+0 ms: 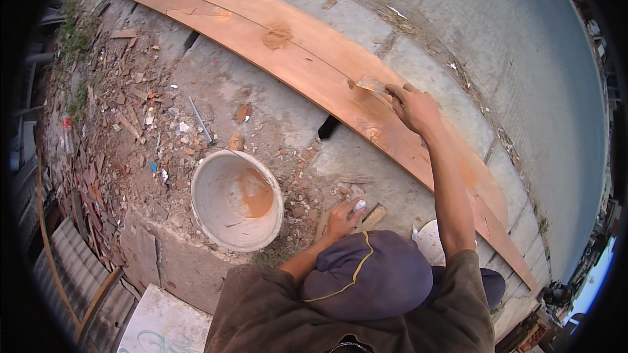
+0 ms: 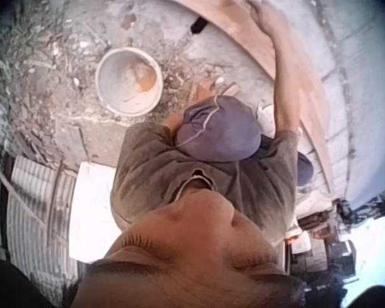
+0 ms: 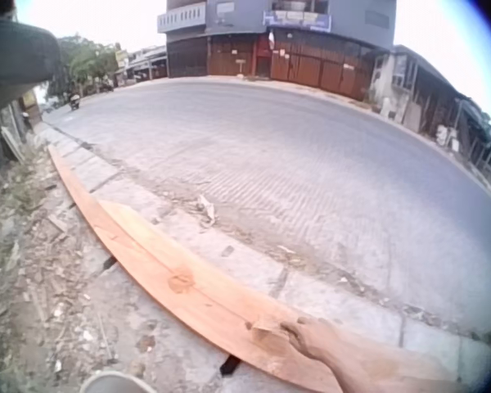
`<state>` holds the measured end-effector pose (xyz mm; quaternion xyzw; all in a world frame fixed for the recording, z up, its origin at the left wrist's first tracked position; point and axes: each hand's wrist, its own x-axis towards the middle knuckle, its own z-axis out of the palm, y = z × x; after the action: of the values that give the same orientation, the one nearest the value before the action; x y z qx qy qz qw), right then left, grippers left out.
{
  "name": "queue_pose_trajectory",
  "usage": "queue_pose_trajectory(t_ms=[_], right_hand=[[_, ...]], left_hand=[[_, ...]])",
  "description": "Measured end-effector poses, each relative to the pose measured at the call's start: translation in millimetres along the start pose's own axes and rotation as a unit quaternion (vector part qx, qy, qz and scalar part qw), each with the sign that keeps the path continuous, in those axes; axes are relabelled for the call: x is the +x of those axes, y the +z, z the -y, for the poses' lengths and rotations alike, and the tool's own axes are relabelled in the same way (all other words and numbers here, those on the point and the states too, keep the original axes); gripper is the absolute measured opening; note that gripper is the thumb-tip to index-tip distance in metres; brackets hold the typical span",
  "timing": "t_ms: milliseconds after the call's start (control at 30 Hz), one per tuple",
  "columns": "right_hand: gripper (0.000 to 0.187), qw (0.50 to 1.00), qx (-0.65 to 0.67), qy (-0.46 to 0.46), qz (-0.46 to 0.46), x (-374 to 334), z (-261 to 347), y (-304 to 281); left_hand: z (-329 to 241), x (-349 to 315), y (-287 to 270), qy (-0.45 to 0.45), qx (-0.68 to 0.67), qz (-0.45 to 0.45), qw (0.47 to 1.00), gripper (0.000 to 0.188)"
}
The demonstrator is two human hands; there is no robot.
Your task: The person applies glue from a tube onto a long wooden plank and spreads it with a brush. They repeatedly apply glue and spread it along the plank's surface.
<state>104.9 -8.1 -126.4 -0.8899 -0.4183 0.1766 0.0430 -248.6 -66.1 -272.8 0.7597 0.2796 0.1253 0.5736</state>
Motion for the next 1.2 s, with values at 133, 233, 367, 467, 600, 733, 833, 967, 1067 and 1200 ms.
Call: queue_pose_trajectory(t_ms=[133, 233, 367, 467, 600, 733, 833, 967, 1067, 1200], right_hand=[[0.034, 0.999, -0.018, -0.046, -0.006, 35, 25, 5], [0.038, 0.989, -0.092, -0.093, 0.068, 59, 45, 10], [0.042, 0.984, -0.088, -0.132, 0.079, 59, 20, 30], [0.045, 0.981, -0.095, -0.107, 0.13, 35, 6, 22], [0.046, 0.97, -0.138, -0.095, 0.176, 7, -14, 4], [0.042, 0.951, -0.178, -0.014, 0.253, -15, -12, -40], [0.043, 0.99, -0.062, 0.013, 0.124, -26, -35, -48], [0.046, 0.997, 0.054, 0.053, -0.018, -20, -58, 12], [0.046, 0.993, 0.112, 0.03, -0.009, -27, -28, 44], [0.043, 0.994, 0.108, -0.006, 0.015, -26, -16, 31]], left_hand=[[-1, -1, 1, -0.001, 0.013, 0.006, 1.0, 0.035], [2, -1, 0, 0.012, 0.018, -0.001, 1.0, 0.036], [7, -3, 4, 0.026, 0.012, -0.009, 1.0, 0.036], [7, -2, 3, 0.011, 0.011, 0.003, 1.0, 0.036], [4, -1, 2, 0.015, 0.005, -0.007, 1.0, 0.035], [5, -2, 2, 0.019, 0.007, -0.015, 1.0, 0.035], [4, -2, 4, 0.024, 0.015, -0.015, 1.0, 0.034], [0, 2, 5, 0.032, 0.002, -0.01, 0.999, 0.034], [0, 0, 2, 0.029, 0.009, -0.025, 0.999, 0.034], [-6, 1, 1, 0.013, 0.01, -0.01, 1.0, 0.034]])
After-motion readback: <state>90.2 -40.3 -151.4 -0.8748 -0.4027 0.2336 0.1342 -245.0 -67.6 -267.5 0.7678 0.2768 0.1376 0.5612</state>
